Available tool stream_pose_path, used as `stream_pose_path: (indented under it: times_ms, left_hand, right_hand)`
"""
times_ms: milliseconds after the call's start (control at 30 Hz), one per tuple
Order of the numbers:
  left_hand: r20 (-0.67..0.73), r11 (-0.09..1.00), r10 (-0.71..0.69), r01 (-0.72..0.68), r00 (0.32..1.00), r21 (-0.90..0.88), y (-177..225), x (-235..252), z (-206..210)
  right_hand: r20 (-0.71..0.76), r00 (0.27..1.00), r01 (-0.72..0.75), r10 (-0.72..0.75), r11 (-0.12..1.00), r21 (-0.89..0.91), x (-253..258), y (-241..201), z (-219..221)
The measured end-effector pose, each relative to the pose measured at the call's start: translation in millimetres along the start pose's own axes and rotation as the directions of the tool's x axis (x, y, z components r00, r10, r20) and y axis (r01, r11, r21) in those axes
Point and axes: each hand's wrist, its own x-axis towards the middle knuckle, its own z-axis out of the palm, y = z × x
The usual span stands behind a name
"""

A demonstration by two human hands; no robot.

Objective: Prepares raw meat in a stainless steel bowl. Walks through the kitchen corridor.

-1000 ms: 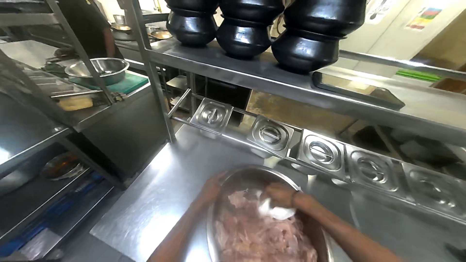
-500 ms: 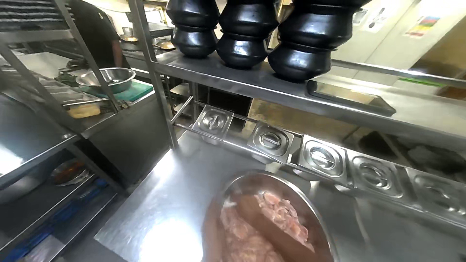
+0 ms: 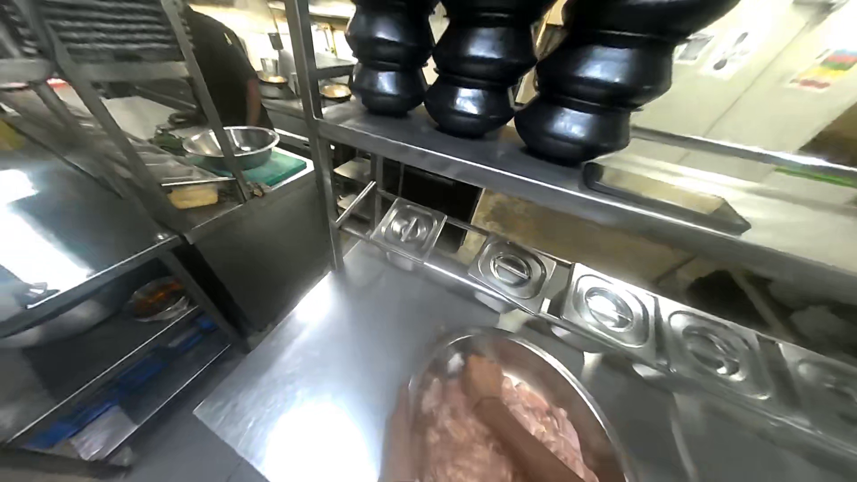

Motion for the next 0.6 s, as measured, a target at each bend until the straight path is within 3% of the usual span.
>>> stream_pose_path:
  times_ms: [67, 100, 167, 200, 233, 267, 300, 367, 400, 433, 500, 567, 600]
  left_hand:
    - [-0.004, 0.999, 0.032, -0.032, 0.999, -0.019, -9.1, 13.9, -1.1]
    - [0.039, 0.997, 0.071, -0.070, 0.997, -0.026, -9.1, 28.6, -4.7]
    - [0.160, 0.988, 0.157, -0.156, 0.975, -0.021, -0.9, 63.3, -12.0]
    - [0.217, 0.980, 0.189, -0.199, 0.958, 0.025, 7.5, 78.5, -15.2]
    - [0.263, 0.967, 0.206, -0.238, 0.942, 0.095, 15.6, 88.5, -17.9]
    - [0.277, 0.951, 0.220, -0.269, 0.935, 0.153, 20.4, 93.2, -19.7]
    - [0.246, 0.946, 0.229, -0.275, 0.942, 0.173, 20.7, 91.1, -21.0]
    - [0.108, 0.971, 0.196, -0.208, 0.975, 0.113, 9.8, 62.4, -21.1]
    - [0.031, 0.987, 0.148, -0.149, 0.989, 0.051, -0.1, 39.3, -17.2]
    - [-0.028, 0.996, 0.084, -0.084, 0.996, -0.012, -9.4, 15.5, -10.4]
    - [-0.089, 0.991, -0.009, -0.003, 0.996, -0.132, -21.3, -14.1, 4.4]
    - [-0.116, 0.982, 0.002, -0.024, 0.993, -0.187, -24.4, -5.9, 8.4]
    - [-0.107, 0.983, 0.035, -0.054, 0.994, -0.173, -23.5, 7.2, 4.9]
  right_hand:
    - [0.100, 0.970, 0.220, -0.220, 0.975, 0.011, -13.2, -15.6, 18.1]
    - [0.158, 0.916, 0.369, -0.367, 0.929, 0.021, -17.9, -13.0, 26.8]
    - [0.301, 0.707, 0.644, -0.640, 0.758, 0.101, -22.9, 1.1, 34.5]
    - [0.385, 0.589, 0.727, -0.711, 0.674, 0.132, -22.6, 5.9, 30.0]
    - [0.443, 0.515, 0.765, -0.734, 0.627, 0.149, -21.6, 10.2, 21.0]
    - [0.440, 0.530, 0.751, -0.725, 0.642, 0.153, -19.7, 17.2, 7.4]
    - [0.374, 0.637, 0.676, -0.674, 0.722, 0.149, -17.5, 28.1, -9.5]
    - [0.077, 0.921, 0.370, -0.381, 0.920, 0.133, -11.0, 55.9, -34.4]
    - [-0.066, 0.983, 0.180, -0.173, 0.975, 0.131, -6.1, 66.4, -36.5]
    - [-0.169, 0.986, 0.025, 0.001, 0.988, 0.151, -0.2, 72.3, -30.0]
    - [-0.216, 0.958, -0.135, 0.188, 0.962, 0.238, 8.6, 62.6, -3.8]
    - [-0.143, 0.979, -0.102, 0.146, 0.955, 0.278, 6.9, 26.3, 22.4]
    - [-0.105, 0.994, 0.013, 0.015, 0.965, 0.261, -0.3, 6.5, 32.2]
